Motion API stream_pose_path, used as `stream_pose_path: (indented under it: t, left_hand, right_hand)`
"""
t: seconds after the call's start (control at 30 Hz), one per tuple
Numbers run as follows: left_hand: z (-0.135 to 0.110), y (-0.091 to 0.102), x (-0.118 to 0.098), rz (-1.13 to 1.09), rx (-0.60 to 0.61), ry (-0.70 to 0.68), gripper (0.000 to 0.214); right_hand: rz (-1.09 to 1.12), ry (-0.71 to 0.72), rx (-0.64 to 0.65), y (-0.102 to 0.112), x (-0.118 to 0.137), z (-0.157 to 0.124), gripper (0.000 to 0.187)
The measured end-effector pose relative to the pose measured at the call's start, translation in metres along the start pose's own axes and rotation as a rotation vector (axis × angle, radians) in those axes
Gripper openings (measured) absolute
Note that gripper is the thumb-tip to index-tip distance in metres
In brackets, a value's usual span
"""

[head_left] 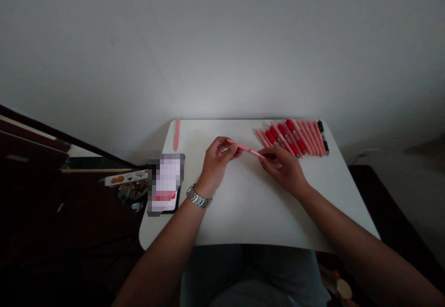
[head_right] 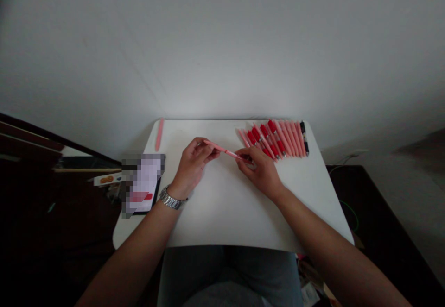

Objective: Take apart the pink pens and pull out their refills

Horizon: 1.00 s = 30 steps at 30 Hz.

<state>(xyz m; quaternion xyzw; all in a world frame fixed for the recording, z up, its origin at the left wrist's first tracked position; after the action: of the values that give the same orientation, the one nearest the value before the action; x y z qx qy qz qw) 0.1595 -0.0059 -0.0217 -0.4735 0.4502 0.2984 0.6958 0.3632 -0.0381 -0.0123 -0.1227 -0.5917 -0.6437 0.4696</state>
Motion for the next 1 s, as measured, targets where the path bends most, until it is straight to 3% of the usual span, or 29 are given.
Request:
stream_pose_path:
  t: [0.53,1.0]
  left_hand:
    - [0.000,-0.001,0.000,0.008,0.019,-0.011,0.025]
    - [-0.002,-0.010,0.006,0.031,0.150,0.046,0.021]
  right_hand:
    - [0.014,0.003,0.006,0.000,0.000,0.000,0.011]
    - [-0.005,0.033,0.013,0.000,0.003,0.000,0.013]
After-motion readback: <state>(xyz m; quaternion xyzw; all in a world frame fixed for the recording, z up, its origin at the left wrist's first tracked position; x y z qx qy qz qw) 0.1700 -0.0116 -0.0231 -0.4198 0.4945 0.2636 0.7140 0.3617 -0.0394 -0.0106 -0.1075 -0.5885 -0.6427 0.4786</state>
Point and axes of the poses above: each hand's wrist, its own z-axis towards the middle knuckle, its own y-axis out of the back of the hand, x = y × z, the point moved 3 cm from there along z, towards the middle knuckle, and after that the axes turned 15 degrees about x, right-handed, at the moved point
